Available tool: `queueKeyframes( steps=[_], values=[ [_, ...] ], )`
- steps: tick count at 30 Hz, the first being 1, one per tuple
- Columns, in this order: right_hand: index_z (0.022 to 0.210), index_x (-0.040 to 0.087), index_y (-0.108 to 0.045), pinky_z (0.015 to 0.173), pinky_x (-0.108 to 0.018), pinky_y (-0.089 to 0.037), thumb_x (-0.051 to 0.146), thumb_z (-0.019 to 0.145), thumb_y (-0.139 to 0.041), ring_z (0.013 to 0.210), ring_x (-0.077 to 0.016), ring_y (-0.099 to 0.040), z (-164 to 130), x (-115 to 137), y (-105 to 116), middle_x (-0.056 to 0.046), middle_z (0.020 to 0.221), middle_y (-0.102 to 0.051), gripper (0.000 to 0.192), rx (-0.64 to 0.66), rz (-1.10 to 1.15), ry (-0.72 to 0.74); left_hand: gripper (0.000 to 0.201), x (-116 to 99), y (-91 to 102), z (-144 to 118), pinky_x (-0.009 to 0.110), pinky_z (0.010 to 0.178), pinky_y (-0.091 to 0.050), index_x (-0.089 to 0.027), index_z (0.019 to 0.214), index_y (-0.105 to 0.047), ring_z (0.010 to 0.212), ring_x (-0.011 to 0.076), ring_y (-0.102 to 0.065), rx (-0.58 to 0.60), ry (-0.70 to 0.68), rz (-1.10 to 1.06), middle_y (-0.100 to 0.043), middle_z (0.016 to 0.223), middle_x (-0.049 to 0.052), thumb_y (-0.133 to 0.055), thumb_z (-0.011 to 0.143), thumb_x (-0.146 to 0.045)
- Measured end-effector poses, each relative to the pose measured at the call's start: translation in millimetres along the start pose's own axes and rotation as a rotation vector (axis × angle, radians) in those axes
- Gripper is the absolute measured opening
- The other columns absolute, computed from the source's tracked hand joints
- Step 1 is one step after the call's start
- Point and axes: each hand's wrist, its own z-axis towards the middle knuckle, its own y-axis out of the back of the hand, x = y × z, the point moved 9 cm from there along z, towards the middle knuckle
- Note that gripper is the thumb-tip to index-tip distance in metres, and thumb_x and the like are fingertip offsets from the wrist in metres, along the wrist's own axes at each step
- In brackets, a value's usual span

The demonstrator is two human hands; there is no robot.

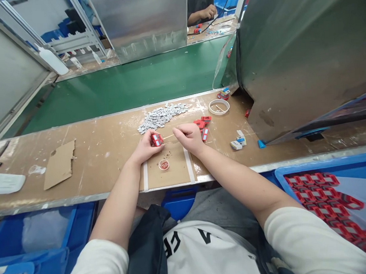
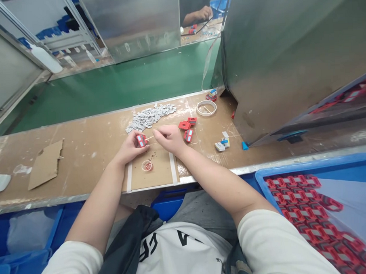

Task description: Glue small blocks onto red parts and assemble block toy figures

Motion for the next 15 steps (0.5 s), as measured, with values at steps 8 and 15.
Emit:
queueKeyframes(
  steps=[8, 15],
  values=[
    [0.058, 0.020, -0.036, 0.058, -0.030, -0.023, 0.047, 0.101, -0.060, 0.054, -0.0085, -0.028, -33, 22, -64, 0.006, 0.055, -0.033, 0.057, 0.743, 0.077, 0.140, 0.060, 1, 7.4, 4, 0.034, 0.092, -0.054, -0.023, 0.112, -0.052, 0.097, 0.0185, -0.068, -0.049, 0.007, -0.220, -0.069, 0.110, 0.004, -0.095, 0.076, -0.043],
    [0.081, 0.017, -0.064, 0.069, -0.027, -0.034, 0.041, 0.107, -0.054, 0.075, -0.0150, -0.055, 10, -44, -44, -0.001, 0.078, -0.063, 0.037, 0.347, -0.285, -0.266, 0.062, 6, 19.9, 9, 0.035, 0.094, -0.053, -0.022, 0.115, -0.055, 0.100, 0.0193, -0.067, -0.147, -0.034, -0.328, -0.070, 0.110, 0.005, -0.096, 0.074, -0.045]
  ],
)
